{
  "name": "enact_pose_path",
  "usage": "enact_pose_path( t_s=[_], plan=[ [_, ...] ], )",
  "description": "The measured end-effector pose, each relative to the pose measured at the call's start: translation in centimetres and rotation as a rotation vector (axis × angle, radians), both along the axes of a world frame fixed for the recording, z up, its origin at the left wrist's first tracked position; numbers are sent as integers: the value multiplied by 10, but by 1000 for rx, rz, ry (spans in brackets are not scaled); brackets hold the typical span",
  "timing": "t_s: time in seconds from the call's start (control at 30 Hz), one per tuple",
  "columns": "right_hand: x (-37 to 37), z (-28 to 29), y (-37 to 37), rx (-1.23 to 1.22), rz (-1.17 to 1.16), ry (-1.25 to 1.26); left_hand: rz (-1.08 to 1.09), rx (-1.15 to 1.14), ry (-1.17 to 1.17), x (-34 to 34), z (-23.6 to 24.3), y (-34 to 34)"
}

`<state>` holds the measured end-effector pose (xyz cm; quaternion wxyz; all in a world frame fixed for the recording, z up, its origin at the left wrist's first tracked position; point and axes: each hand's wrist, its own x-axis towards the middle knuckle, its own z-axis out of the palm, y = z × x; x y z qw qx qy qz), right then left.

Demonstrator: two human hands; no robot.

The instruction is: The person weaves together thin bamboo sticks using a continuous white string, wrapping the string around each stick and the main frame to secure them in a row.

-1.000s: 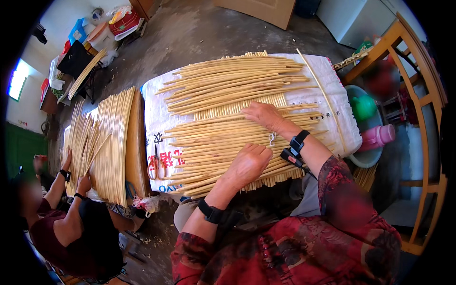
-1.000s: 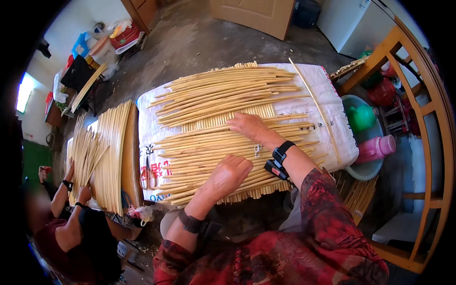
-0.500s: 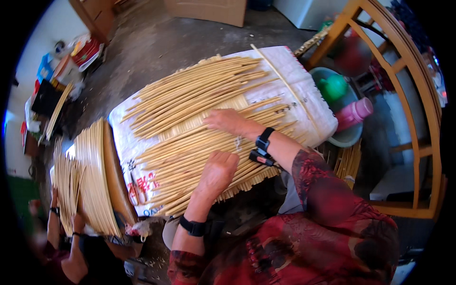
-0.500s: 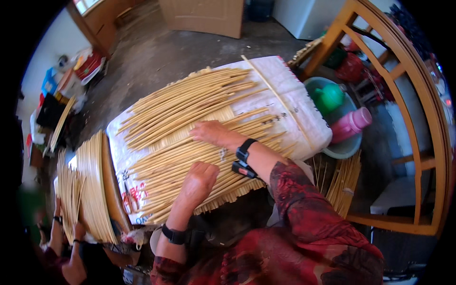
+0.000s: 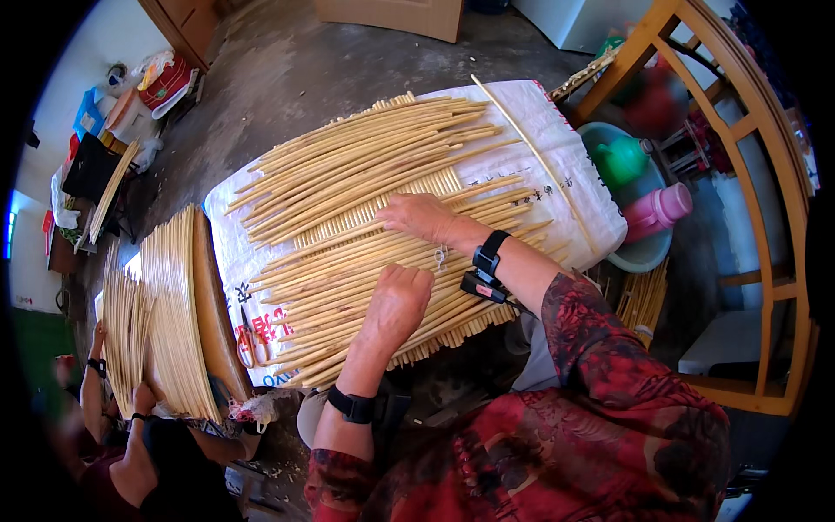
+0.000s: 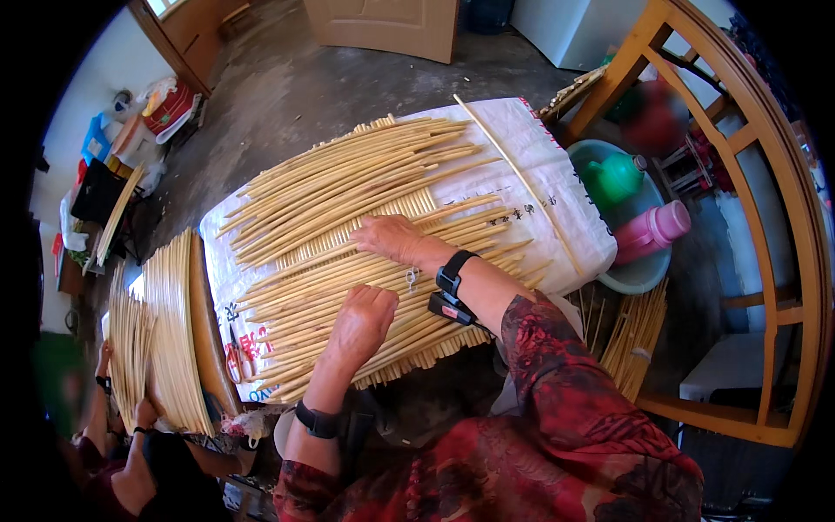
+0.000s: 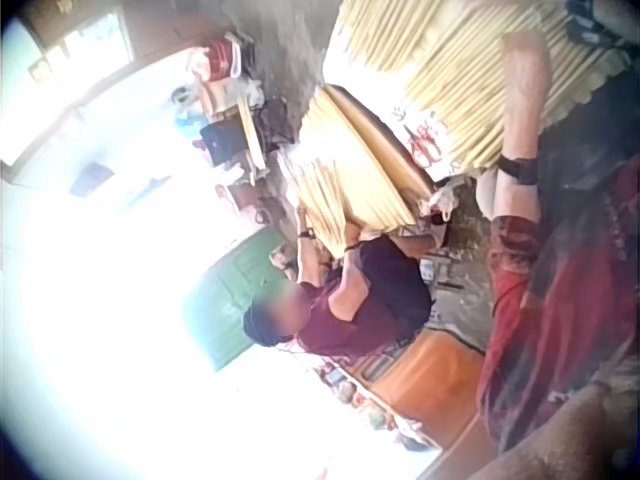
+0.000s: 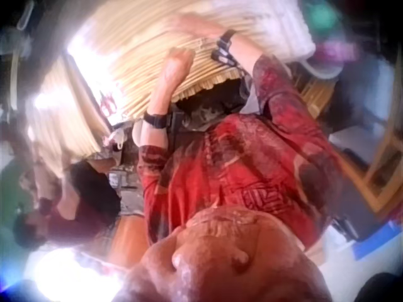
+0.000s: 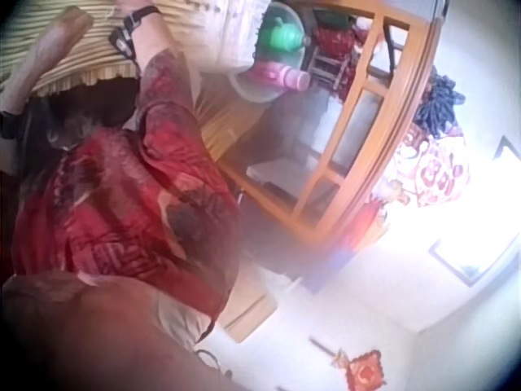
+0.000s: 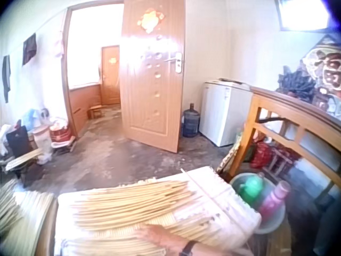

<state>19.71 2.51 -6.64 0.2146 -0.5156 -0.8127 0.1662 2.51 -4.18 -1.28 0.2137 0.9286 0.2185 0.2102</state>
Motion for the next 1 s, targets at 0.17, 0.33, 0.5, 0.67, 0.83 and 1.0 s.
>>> enact_pose_path(
  t_s=[0.17, 0.33, 0.5, 0.67, 0.83, 1.0],
  plan=[
    [-9, 5, 3, -21, -12, -1, 70, 11, 0, -8, 1, 2],
    [-6, -2, 4, -47, -36, 3, 85, 2, 24, -8, 1, 3],
    [-4, -8, 7, -23, -39, -51, 110, 23, 29, -12, -1, 4],
    [1, -10, 6, -34, -14, 4, 144, 47, 72, -15, -7, 6],
    [-1, -2, 4, -46, 8, -3, 219, 39, 90, -18, -8, 13],
    [-1, 4, 2, -25, 1, 13, 322, 30, 115, -23, -6, 22]
  ],
)
